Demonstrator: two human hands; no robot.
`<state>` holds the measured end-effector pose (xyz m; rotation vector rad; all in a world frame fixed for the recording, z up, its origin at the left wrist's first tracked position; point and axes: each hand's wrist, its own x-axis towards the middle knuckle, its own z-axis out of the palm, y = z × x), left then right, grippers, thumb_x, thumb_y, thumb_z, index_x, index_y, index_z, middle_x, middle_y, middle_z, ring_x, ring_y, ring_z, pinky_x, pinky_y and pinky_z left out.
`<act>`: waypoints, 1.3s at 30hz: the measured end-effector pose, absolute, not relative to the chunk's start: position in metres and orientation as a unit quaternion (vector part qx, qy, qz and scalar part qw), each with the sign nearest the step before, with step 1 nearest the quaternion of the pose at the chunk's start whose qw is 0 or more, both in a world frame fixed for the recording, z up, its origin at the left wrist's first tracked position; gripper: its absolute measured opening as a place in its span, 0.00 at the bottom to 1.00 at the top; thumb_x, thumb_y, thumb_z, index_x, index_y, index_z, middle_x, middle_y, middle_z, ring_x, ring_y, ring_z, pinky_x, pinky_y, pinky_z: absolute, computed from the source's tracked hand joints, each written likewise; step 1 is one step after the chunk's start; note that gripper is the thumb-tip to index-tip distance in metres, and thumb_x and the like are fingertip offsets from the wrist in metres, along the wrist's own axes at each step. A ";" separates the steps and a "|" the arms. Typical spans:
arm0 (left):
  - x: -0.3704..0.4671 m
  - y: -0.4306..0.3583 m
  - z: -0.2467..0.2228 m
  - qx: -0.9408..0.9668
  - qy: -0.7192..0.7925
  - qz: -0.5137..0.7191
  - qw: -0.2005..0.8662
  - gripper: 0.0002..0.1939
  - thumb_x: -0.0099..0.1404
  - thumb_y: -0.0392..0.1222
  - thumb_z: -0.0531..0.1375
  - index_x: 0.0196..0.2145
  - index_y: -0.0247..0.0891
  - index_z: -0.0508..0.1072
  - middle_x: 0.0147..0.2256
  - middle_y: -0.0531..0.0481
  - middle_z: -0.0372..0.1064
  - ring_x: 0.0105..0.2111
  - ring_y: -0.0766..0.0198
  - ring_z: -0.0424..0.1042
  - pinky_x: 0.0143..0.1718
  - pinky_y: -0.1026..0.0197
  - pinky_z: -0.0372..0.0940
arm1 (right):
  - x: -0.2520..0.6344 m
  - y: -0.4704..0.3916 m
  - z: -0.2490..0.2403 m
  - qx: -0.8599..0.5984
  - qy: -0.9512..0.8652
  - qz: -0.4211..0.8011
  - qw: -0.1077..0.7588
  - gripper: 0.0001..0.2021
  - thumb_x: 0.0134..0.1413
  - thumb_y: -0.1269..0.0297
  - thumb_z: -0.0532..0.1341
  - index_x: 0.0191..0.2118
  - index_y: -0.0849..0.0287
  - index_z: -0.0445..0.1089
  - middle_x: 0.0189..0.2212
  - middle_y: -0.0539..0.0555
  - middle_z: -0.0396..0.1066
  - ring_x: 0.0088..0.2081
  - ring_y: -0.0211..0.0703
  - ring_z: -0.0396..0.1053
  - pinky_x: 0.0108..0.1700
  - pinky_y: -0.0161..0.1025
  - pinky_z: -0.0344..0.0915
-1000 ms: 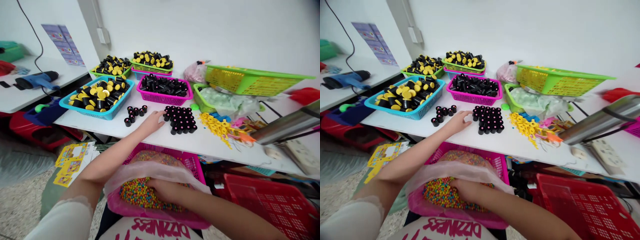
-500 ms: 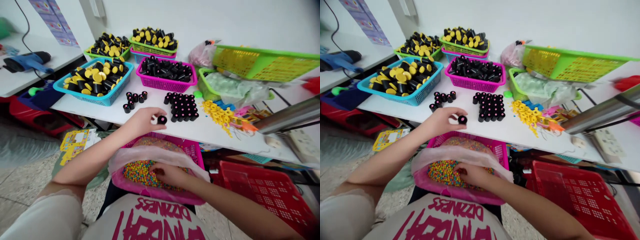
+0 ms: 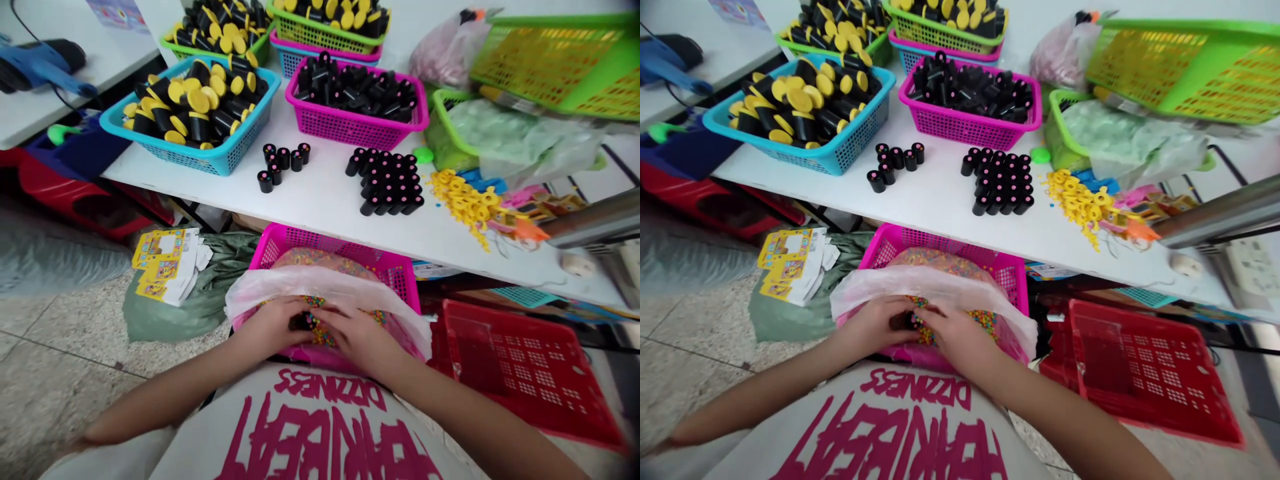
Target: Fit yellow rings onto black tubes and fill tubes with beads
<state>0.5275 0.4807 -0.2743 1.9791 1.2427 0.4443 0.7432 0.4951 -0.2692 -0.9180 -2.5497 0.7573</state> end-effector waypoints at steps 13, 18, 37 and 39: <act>0.529 0.479 -0.276 0.759 0.474 0.217 0.390 0.17 0.56 0.31 0.65 0.45 0.37 0.73 0.43 0.47 0.75 0.43 0.59 0.73 0.47 0.57 0.66 | 0.727 0.487 -0.255 -0.167 -0.979 -0.010 0.113 0.15 0.65 0.70 0.50 0.43 0.70 0.73 0.49 0.64 0.66 0.52 0.54 0.63 0.53 0.49 0.66; 0.527 0.476 -0.277 0.770 0.472 0.230 0.362 0.15 0.60 0.38 0.65 0.45 0.38 0.73 0.44 0.46 0.74 0.44 0.58 0.73 0.48 0.56 0.66 | 0.742 0.491 -0.242 -0.191 -0.974 0.026 0.116 0.15 0.66 0.71 0.49 0.49 0.67 0.70 0.44 0.60 0.69 0.48 0.50 0.65 0.51 0.46 0.67; 0.440 0.630 -0.214 0.636 0.682 0.344 0.110 0.36 0.55 0.40 0.66 0.59 0.37 0.58 0.42 0.45 0.73 0.33 0.62 0.73 0.39 0.59 0.68 | 0.764 0.494 -0.271 -0.452 -0.854 0.251 -0.055 0.11 0.62 0.66 0.57 0.47 0.63 0.70 0.48 0.62 0.71 0.50 0.54 0.69 0.52 0.49 0.66; 0.436 0.651 -0.219 0.622 0.691 0.354 0.102 0.36 0.55 0.39 0.65 0.59 0.35 0.57 0.41 0.44 0.73 0.34 0.61 0.73 0.39 0.58 0.68 | 0.771 0.494 -0.268 -0.439 -0.854 0.277 -0.023 0.11 0.63 0.65 0.56 0.48 0.60 0.70 0.48 0.59 0.72 0.50 0.52 0.69 0.53 0.50 0.66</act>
